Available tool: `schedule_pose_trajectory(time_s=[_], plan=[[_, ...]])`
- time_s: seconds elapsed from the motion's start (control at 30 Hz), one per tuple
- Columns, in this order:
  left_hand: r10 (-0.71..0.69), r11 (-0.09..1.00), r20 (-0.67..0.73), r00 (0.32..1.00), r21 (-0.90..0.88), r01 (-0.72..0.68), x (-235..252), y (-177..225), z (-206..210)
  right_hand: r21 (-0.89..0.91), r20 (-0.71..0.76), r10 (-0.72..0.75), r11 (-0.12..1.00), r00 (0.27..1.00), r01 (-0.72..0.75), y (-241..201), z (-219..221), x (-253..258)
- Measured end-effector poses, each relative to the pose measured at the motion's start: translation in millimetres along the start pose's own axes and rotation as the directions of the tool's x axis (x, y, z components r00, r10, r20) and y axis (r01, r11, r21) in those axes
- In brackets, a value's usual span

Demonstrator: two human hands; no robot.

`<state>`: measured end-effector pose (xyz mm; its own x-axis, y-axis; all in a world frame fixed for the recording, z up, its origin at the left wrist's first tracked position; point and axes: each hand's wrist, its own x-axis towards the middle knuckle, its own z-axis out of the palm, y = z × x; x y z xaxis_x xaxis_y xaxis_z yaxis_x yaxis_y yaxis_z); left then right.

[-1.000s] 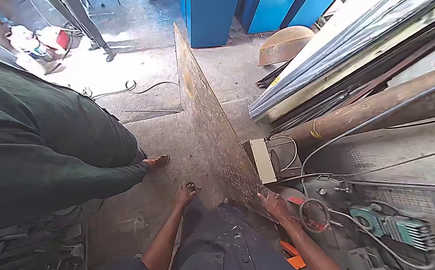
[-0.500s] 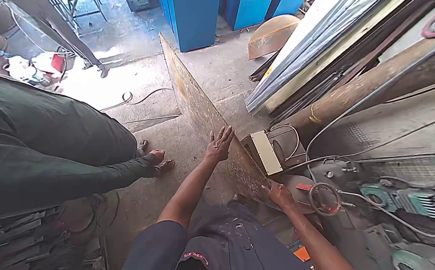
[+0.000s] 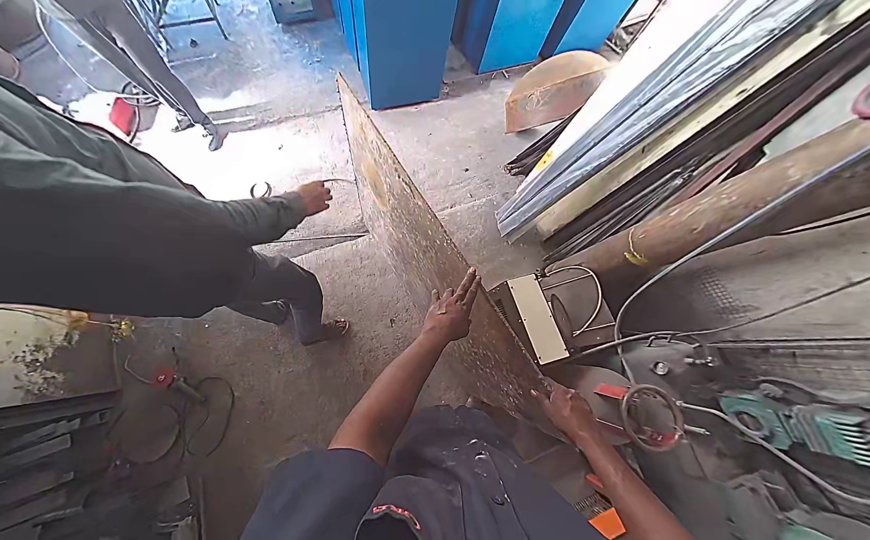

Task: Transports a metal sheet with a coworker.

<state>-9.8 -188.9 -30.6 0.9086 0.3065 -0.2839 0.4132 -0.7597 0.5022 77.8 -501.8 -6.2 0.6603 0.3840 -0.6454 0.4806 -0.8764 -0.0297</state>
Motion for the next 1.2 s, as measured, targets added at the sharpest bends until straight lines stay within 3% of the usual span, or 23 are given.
schedule_pose_trajectory(time_s=[0.47, 0.53, 0.6, 0.67, 0.77, 0.87, 0.93, 1.0, 1.1, 1.13, 1.2], plan=[[-0.105, 0.988, -0.035, 0.994, -0.119, 0.100, 1.9, 18.2, 3.0, -0.033, 0.043, -0.066, 0.997, 0.997, 0.067, 7.0, -0.9, 1.1], [-0.129, 0.971, -0.165, 0.978, -0.220, 0.091, 1.2, 10.8, -15.0, -0.041, 0.052, -0.080, 0.996, 0.995, 0.083, 7.8, -1.6, 3.7], [-0.263, 0.956, -0.390, 0.882, -0.232, 0.183, 6.6, 3.6, -50.0, -0.031, 0.050, -0.085, 0.996, 0.995, 0.086, 13.5, -2.8, 5.0], [-0.341, 0.934, -0.609, 0.716, -0.130, 0.334, 14.5, -13.0, -100.6, -0.015, 0.037, -0.090, 0.996, 0.995, 0.091, 16.5, -4.2, 5.3], [-0.391, 0.851, -0.768, 0.507, -0.093, 0.516, 15.4, -37.6, -190.1, 0.008, 0.025, -0.086, 0.996, 0.996, 0.086, 12.7, -5.9, 3.1], [-0.340, 0.817, -0.835, 0.434, -0.033, 0.576, 17.0, -39.1, -234.7, 0.013, 0.017, -0.071, 0.997, 0.997, 0.070, 17.6, -10.1, 3.9], [-0.286, 0.848, -0.815, 0.504, 0.030, 0.529, 13.7, -30.9, -233.4, 0.022, 0.010, -0.078, 0.997, 0.997, 0.078, 17.7, -9.4, 7.3], [-0.233, 0.914, -0.697, 0.678, 0.082, 0.398, 12.3, -9.7, -205.1, 0.027, 0.012, -0.074, 0.997, 0.997, 0.074, 21.1, -12.0, 7.7], [0.003, 0.984, -0.352, 0.936, 0.166, 0.060, 10.3, 31.4, -127.6, 0.025, 0.013, -0.078, 0.997, 0.997, 0.078, 23.3, -12.9, 10.3], [0.139, 0.979, -0.232, 0.963, 0.178, -0.099, 9.0, 47.9, -95.2, 0.020, 0.017, -0.081, 0.997, 0.997, 0.081, 24.4, -12.6, 11.6], [0.396, 0.912, -0.065, 0.916, 0.147, -0.383, 6.1, 82.1, -28.3, 0.027, 0.022, -0.086, 0.996, 0.996, 0.085, 25.9, -11.8, 12.3]])
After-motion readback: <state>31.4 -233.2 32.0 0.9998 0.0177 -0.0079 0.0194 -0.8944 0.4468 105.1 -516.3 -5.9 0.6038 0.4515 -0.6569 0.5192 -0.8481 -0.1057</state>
